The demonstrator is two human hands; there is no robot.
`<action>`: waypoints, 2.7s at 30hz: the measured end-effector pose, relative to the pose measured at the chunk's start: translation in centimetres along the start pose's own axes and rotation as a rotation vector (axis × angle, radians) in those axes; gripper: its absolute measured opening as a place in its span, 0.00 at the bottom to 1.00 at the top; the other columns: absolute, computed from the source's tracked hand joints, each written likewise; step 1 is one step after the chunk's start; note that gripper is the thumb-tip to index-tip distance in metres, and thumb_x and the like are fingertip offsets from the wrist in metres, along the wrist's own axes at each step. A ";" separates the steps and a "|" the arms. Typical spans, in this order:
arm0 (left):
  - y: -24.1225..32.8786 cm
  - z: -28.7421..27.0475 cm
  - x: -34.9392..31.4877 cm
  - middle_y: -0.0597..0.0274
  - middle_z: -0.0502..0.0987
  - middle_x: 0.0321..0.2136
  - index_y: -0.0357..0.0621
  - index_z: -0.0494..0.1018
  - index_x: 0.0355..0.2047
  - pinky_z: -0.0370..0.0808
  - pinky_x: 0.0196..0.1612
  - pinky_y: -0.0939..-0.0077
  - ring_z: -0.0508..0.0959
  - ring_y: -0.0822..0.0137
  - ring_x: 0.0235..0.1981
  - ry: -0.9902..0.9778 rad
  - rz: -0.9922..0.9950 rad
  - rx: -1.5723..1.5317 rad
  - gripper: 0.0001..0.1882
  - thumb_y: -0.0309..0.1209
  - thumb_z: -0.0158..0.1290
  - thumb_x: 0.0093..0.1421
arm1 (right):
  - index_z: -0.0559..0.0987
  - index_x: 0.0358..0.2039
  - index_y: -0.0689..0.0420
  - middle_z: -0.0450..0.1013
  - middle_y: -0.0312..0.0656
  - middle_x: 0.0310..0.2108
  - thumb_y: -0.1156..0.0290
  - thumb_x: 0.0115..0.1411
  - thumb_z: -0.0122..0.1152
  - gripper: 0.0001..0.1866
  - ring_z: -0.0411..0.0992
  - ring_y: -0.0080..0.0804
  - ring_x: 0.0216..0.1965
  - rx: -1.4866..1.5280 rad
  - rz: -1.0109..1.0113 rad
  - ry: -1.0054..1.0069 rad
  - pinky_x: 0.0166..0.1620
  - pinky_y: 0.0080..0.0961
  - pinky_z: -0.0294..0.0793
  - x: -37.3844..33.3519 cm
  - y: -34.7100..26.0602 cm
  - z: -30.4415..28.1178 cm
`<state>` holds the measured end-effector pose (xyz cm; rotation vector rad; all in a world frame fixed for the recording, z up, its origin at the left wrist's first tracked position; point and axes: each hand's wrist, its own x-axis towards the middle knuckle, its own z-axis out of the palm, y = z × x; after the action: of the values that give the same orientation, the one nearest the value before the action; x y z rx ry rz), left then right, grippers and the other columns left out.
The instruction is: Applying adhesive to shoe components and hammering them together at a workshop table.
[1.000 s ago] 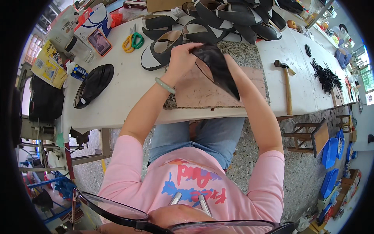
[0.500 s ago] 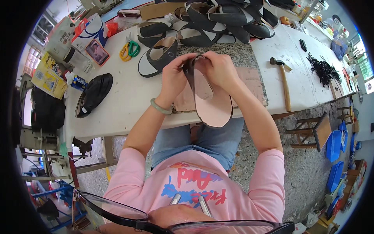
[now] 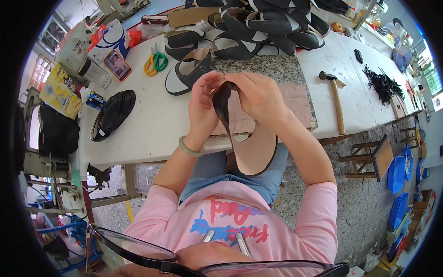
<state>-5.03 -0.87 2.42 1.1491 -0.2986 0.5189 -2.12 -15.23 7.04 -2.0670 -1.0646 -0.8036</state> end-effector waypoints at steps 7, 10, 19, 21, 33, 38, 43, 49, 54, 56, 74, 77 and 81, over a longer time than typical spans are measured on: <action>3.6 -1.4 -0.1 0.67 0.75 0.38 0.37 0.72 0.44 0.69 0.47 0.81 0.73 0.77 0.41 -0.267 -0.495 -0.501 0.13 0.35 0.48 0.67 | 0.77 0.42 0.58 0.77 0.39 0.33 0.81 0.49 0.59 0.16 0.75 0.35 0.38 -0.064 -0.271 0.144 0.40 0.23 0.71 1.5 -1.0 -2.6; 2.4 -1.6 0.1 0.69 0.75 0.38 0.38 0.72 0.42 0.67 0.43 0.86 0.71 0.81 0.37 -0.246 -0.374 -0.414 0.10 0.31 0.50 0.66 | 0.76 0.44 0.58 0.75 0.33 0.32 0.77 0.56 0.58 0.13 0.73 0.26 0.38 0.229 0.386 0.336 0.39 0.19 0.69 0.0 -2.4 -1.8; 2.4 -0.4 -1.1 0.70 0.75 0.36 0.39 0.72 0.40 0.70 0.43 0.83 0.72 0.80 0.37 -0.326 -0.402 -0.189 0.08 0.25 0.57 0.60 | 0.76 0.39 0.62 0.72 0.29 0.33 0.64 0.66 0.55 0.12 0.64 0.12 0.33 1.030 0.798 0.050 0.37 0.13 0.65 -3.3 -2.4 -1.2; 2.4 -0.4 -1.1 0.69 0.75 0.38 0.39 0.73 0.39 0.71 0.44 0.82 0.72 0.79 0.38 -0.344 -0.376 -0.198 0.08 0.24 0.57 0.59 | 0.76 0.38 0.62 0.72 0.30 0.33 0.64 0.65 0.56 0.12 0.65 0.12 0.34 1.111 0.823 0.057 0.38 0.13 0.64 -3.7 -1.9 -1.1; 2.4 -0.6 -0.6 0.66 0.76 0.38 0.37 0.74 0.40 0.69 0.44 0.81 0.73 0.78 0.39 -0.320 -0.534 -0.256 0.09 0.28 0.57 0.60 | 0.76 0.29 0.61 0.70 0.39 0.26 0.69 0.58 0.63 0.08 0.68 0.31 0.32 0.428 0.408 -0.068 0.37 0.23 0.65 -3.2 -1.6 -2.2; 0.8 -0.5 -1.6 0.68 0.77 0.32 0.38 0.76 0.39 0.69 0.40 0.84 0.73 0.80 0.34 -0.187 -0.618 -0.213 0.12 0.35 0.54 0.63 | 0.75 0.26 0.61 0.68 0.44 0.25 0.70 0.55 0.64 0.08 0.66 0.43 0.31 0.277 0.249 -0.096 0.35 0.28 0.65 -4.2 -1.4 -1.3; 2.0 0.4 -1.0 0.67 0.77 0.34 0.37 0.75 0.40 0.70 0.39 0.83 0.73 0.80 0.34 -0.237 -0.667 -0.406 0.12 0.35 0.55 0.63 | 0.75 0.28 0.61 0.69 0.38 0.25 0.68 0.59 0.62 0.10 0.66 0.28 0.29 0.492 0.528 -0.053 0.33 0.24 0.64 -5.0 -1.6 -1.1; 3.0 -0.8 -0.3 0.67 0.76 0.34 0.37 0.74 0.39 0.71 0.43 0.83 0.74 0.78 0.36 -0.372 -0.478 -0.248 0.08 0.26 0.57 0.60 | 0.78 0.33 0.62 0.71 0.29 0.29 0.67 0.62 0.60 0.10 0.65 0.13 0.32 1.009 0.825 0.014 0.35 0.15 0.65 -3.6 -2.1 -2.8; 3.8 -0.3 -0.4 0.66 0.76 0.35 0.36 0.74 0.38 0.71 0.44 0.80 0.74 0.76 0.38 -0.393 -0.336 -0.237 0.07 0.25 0.57 0.60 | 0.79 0.36 0.64 0.74 0.32 0.30 0.72 0.60 0.62 0.08 0.68 0.14 0.32 1.019 0.736 0.106 0.35 0.13 0.66 -3.3 -3.1 -2.2; 3.1 -0.5 -0.5 0.64 0.77 0.38 0.35 0.73 0.41 0.71 0.45 0.77 0.74 0.73 0.40 -0.415 -0.302 -0.307 0.11 0.26 0.57 0.59 | 0.79 0.36 0.66 0.75 0.34 0.30 0.74 0.58 0.63 0.08 0.69 0.15 0.31 1.260 0.805 0.109 0.35 0.13 0.66 -3.4 -3.1 -2.7; -3.7 -2.8 2.5 0.58 0.75 0.43 0.37 0.71 0.51 0.73 0.43 0.74 0.76 0.66 0.40 -0.515 -0.171 0.546 0.23 0.36 0.58 0.58 | 0.80 0.32 0.60 0.76 0.49 0.34 0.71 0.53 0.63 0.08 0.74 0.49 0.38 0.082 0.602 -0.164 0.41 0.37 0.72 -6.8 3.8 5.8; -4.5 -5.6 2.5 0.51 0.75 0.41 0.39 0.71 0.50 0.73 0.44 0.68 0.76 0.57 0.40 -0.610 -0.037 0.799 0.23 0.31 0.59 0.53 | 0.77 0.46 0.53 0.76 0.49 0.40 0.61 0.59 0.58 0.16 0.74 0.50 0.43 0.144 0.722 -0.558 0.45 0.38 0.72 -4.8 2.0 3.2; -5.7 -5.3 1.3 0.50 0.74 0.42 0.39 0.70 0.51 0.71 0.49 0.64 0.74 0.52 0.45 -0.593 0.102 0.847 0.22 0.26 0.55 0.54 | 0.64 0.60 0.54 0.71 0.49 0.51 0.52 0.62 0.53 0.30 0.74 0.51 0.43 0.015 0.315 -0.610 0.47 0.38 0.72 -7.7 3.5 3.1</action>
<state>-1.08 2.53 -3.45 2.1240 -0.6876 0.3832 -2.17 -17.80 -1.59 -2.4505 -0.9923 0.0040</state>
